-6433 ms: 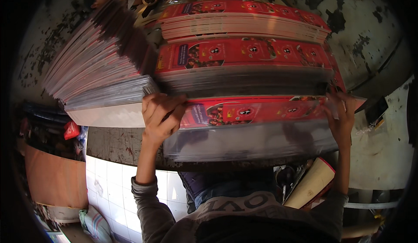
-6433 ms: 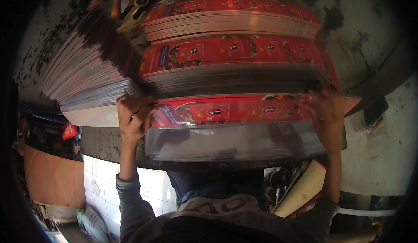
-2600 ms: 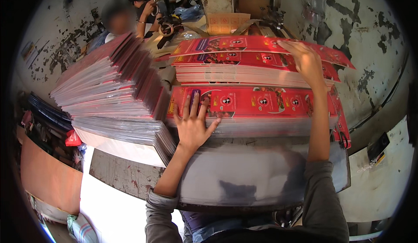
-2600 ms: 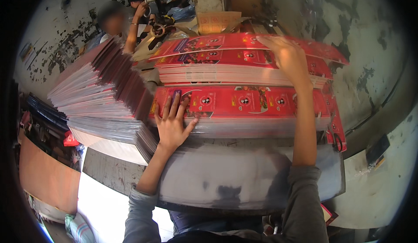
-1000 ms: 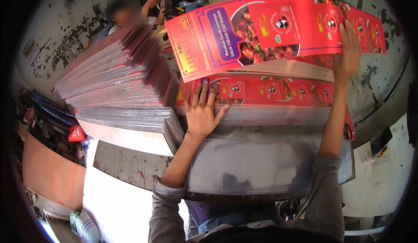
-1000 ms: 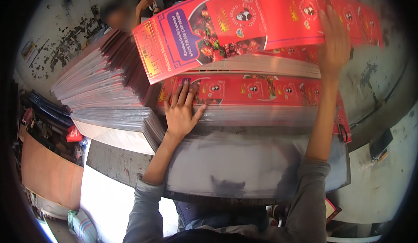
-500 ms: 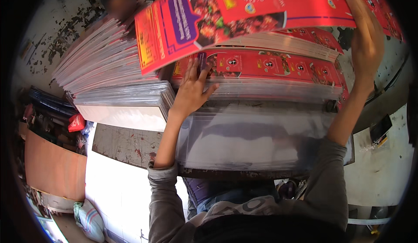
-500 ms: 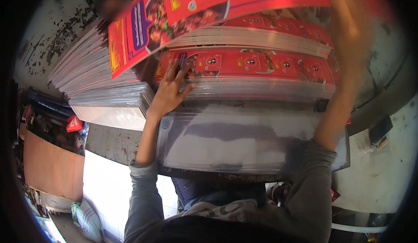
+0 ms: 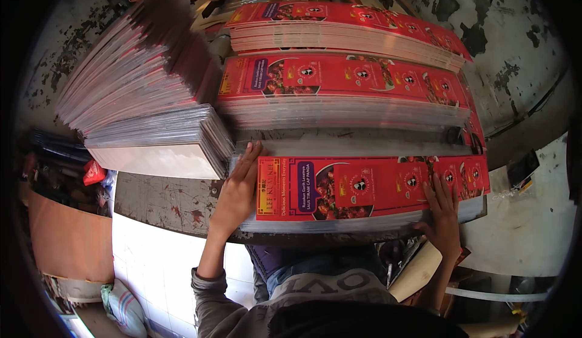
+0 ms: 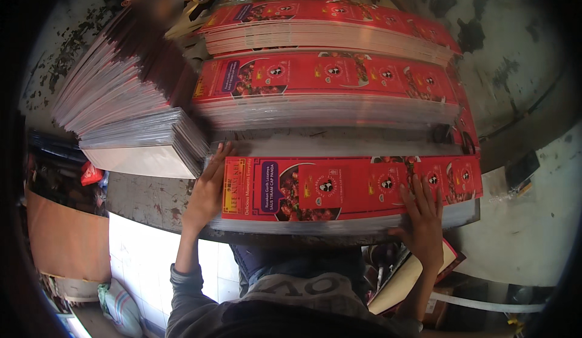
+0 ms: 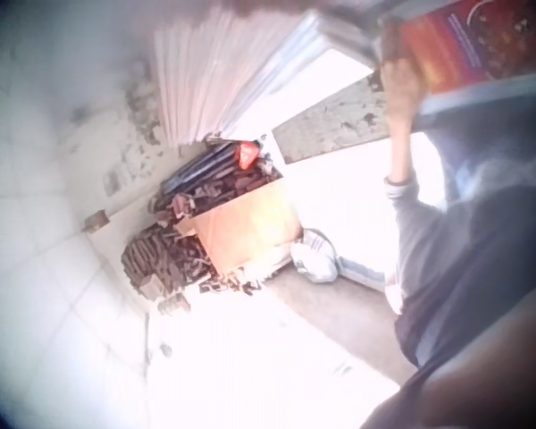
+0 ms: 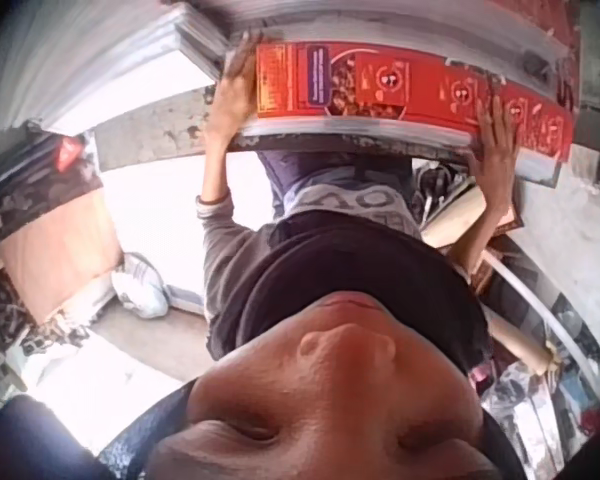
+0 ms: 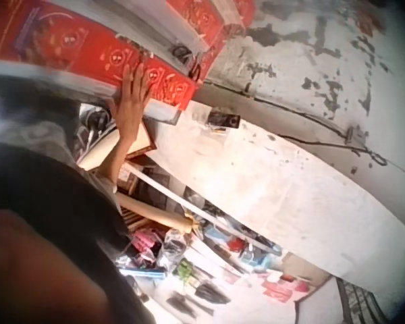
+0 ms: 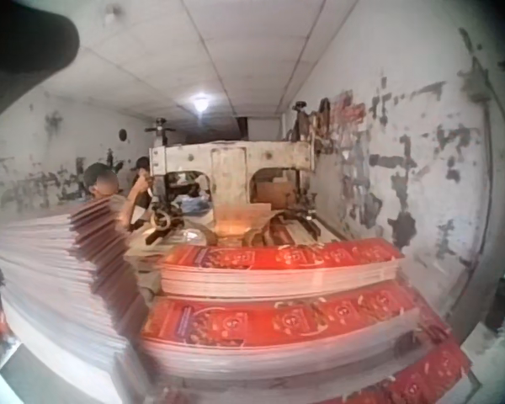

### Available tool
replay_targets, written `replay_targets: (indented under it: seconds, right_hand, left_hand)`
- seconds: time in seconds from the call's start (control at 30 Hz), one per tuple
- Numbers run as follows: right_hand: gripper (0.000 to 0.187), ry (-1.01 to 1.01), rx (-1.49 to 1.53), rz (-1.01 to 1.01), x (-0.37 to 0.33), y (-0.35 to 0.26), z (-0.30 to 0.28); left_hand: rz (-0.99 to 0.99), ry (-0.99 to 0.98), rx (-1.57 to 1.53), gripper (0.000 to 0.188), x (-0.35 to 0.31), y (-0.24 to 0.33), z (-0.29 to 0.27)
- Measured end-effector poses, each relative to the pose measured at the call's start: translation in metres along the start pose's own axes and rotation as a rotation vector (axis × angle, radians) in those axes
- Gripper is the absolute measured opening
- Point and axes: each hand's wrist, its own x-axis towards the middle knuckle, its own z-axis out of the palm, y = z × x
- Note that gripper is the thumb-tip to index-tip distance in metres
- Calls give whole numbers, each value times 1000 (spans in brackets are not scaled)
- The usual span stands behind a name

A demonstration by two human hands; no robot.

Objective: The person inserts printed cardboard sheets into transparent plastic sleeves by hand and stacks the packaged sheets onto piles on the table.

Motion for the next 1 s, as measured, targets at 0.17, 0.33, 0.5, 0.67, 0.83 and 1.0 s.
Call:
replay_targets:
  seconds: [0.17, 0.33, 0.5, 0.67, 0.83, 1.0]
  right_hand:
    - [92, -17, -19, -25, 8, 1, 5]
    - [90, 11, -36, -43, 24, -5, 12]
    - [90, 7, -53, -16, 27, -10, 13]
    - [80, 113, -54, 12, 25, -8, 19]
    - [74, 33, 29, -19, 35, 7, 2]
    - [72, 104, 148, -20, 64, 0, -4]
  left_hand:
    - [-17, 67, 81, 40, -2, -3, 3]
    - [-124, 116, 74, 38, -9, 6, 3]
    - [-82, 254, -49, 36, -15, 1, 8]
    - [-30, 398, 106, 26, -19, 3, 7]
    - [-2, 381, 334, 24, -18, 6, 1]
    - [118, 350, 353, 28, -23, 8, 2]
